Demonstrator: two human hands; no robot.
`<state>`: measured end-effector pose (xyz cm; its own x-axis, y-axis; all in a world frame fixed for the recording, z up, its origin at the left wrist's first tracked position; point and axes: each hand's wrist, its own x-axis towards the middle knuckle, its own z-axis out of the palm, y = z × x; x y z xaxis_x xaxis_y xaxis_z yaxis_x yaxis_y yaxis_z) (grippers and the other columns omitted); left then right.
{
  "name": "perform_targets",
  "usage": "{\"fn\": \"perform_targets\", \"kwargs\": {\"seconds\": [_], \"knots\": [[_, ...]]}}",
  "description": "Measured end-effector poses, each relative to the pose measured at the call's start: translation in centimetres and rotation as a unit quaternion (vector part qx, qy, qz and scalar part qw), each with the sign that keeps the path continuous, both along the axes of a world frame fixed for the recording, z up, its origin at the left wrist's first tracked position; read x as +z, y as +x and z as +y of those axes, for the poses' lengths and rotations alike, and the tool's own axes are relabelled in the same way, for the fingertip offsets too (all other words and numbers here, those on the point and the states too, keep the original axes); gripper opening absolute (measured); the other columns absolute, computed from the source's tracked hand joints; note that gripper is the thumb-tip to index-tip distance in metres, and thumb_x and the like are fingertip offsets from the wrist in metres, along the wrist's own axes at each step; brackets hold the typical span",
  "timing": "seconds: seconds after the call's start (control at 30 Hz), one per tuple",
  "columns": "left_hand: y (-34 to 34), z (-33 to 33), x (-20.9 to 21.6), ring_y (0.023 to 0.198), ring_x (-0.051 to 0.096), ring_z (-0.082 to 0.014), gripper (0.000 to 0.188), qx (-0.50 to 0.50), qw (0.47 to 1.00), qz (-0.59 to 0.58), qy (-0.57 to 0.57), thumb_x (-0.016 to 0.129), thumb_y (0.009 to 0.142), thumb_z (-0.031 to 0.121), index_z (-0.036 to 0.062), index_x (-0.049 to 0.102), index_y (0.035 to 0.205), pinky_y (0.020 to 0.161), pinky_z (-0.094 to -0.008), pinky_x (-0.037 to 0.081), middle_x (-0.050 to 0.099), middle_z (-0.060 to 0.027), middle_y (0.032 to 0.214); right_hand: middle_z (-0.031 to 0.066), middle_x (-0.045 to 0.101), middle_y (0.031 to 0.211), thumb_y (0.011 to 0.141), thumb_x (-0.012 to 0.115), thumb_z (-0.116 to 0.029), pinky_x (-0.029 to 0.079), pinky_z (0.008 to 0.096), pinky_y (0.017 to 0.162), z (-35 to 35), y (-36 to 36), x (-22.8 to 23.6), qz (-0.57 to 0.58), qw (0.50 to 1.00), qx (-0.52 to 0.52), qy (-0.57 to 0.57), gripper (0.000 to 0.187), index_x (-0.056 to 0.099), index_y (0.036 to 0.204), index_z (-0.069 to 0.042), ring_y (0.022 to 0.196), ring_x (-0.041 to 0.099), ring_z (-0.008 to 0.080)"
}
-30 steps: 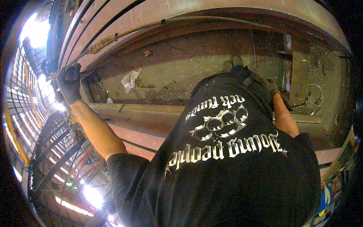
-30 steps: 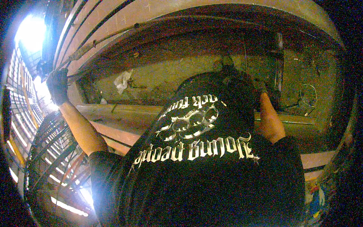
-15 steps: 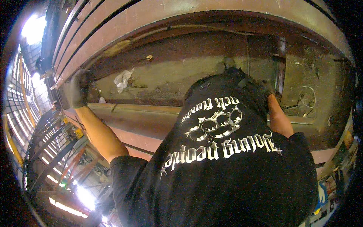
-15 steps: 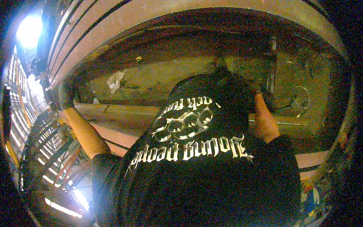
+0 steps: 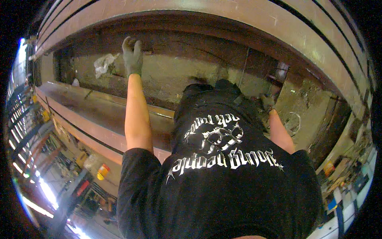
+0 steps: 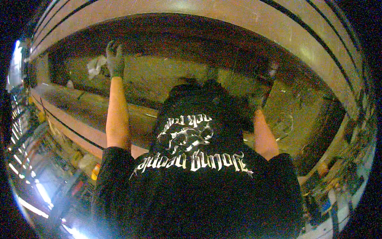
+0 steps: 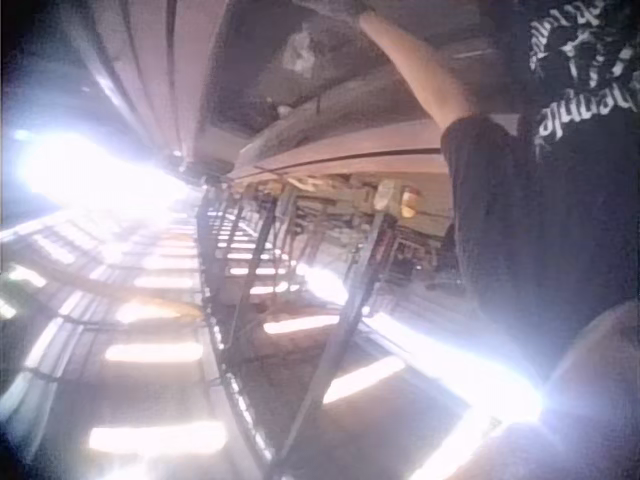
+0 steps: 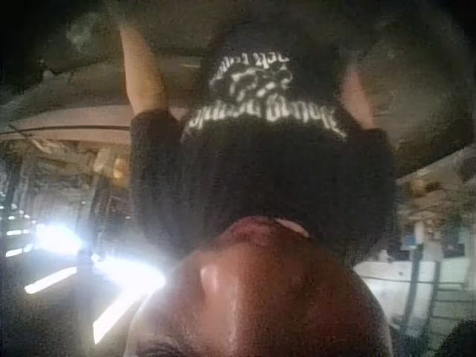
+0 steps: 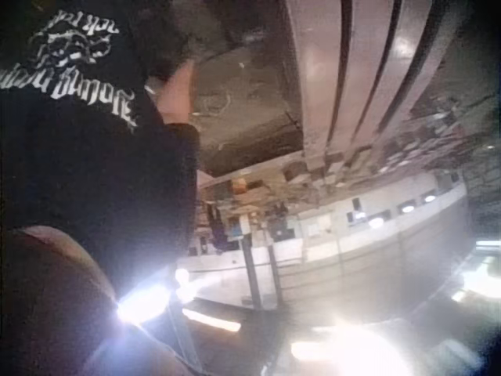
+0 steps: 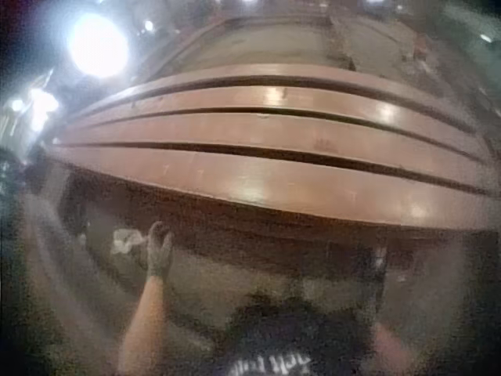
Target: The person applies liquid from a bottle to a metal sheet on a drill press table, then operates the drill press to create holes. They reposition the metal sheet multiple times and continue drilling while a coworker assists by brushing debris.
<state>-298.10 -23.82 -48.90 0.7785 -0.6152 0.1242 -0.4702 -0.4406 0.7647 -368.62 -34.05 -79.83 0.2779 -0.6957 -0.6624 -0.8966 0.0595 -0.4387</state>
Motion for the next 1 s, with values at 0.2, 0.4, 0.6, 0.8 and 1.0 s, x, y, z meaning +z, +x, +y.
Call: {"fn": "perform_targets", "kwargs": {"seconds": [0.2, 0.4, 0.6, 0.8, 1.0], "knots": [[-2.7, 11.6, -3.5, 0.118, 0.061, -0.0208, 0.054, 0.135, 0.977, 0.16, -0.034, 0.068, 0.1, 0.018, -0.0001, 0.046, 0.146, 0.1, -0.0326, 0.048, 0.064, -0.0132, 0.128, 0.0144, 0.074, 0.119, 0.101, 0.057, -0.043, 0.053, 0.0406, 0.089, -2.2, 10.8, 5.6, 0.052, 0.979, 0.154, 0.12, 0.048, 0.068, 0.123, -0.002, 0.101, 0.069, 0.0291], [-0.3, 22.8, -7.6, 0.1, 0.064, -0.0207, 0.062, 0.344, 0.897, 0.275, -0.036, 0.07, 0.097, 0.022, 0.003, 0.04, 0.148, 0.083, -0.0335, 0.052, 0.064, -0.0118, 0.116, 0.014, 0.074, 0.108, 0.1, 0.055, -0.041, 0.052, 0.0417, 0.083, -3.5, 20.2, 3.4, 0.068, 0.968, 0.239, -0.025, 0.043, 0.069, 0.114, -0.003, 0.095, 0.067, 0.0262], [11.5, 29.9, -11.2, 0.103, 0.065, -0.0234, 0.053, 0.365, 0.885, 0.261, -0.121, 0.066, 0.098, 0.026, 0.0059, 0.049, 0.144, 0.086, -0.0365, 0.053, 0.063, -0.0118, 0.12, 0.0146, 0.074, 0.11, 0.1, 0.057, -0.042, 0.052, 0.0413, 0.086, -3.1, 39.8, 8.0, 0.077, 0.969, 0.228, 0.054, 0.044, 0.07, 0.115, -0.003, 0.098, 0.068, 0.0268], [25.8, 34.2, -9.9, 0.102, 0.063, -0.0222, 0.046, 0.378, 0.811, 0.371, -0.247, 0.064, 0.098, 0.029, 0.0036, 0.055, 0.135, 0.085, -0.0362, 0.052, 0.063, -0.0102, 0.115, 0.0152, 0.074, 0.112, 0.099, 0.058, -0.043, 0.052, 0.041, 0.089, 1.3, 54.9, 10.0, 0.08, 0.953, 0.28, 0.085, 0.045, 0.07, 0.117, -0.004, 0.101, 0.068, 0.0273], [39.4, 39.2, -9.6, 0.109, 0.061, -0.0266, 0.052, 0.419, 0.845, 0.299, -0.144, 0.062, 0.099, 0.035, 0.0012, 0.053, 0.138, 0.098, -0.0404, 0.049, 0.064, -0.0126, 0.127, 0.0157, 0.074, 0.113, 0.098, 0.06, -0.045, 0.052, 0.0406, 0.091, 5.5, 69.6, 7.1, 0.086, 0.927, 0.356, 0.08, 0.047, 0.07, 0.118, -0.004, 0.103, 0.068, 0.0279]]}}
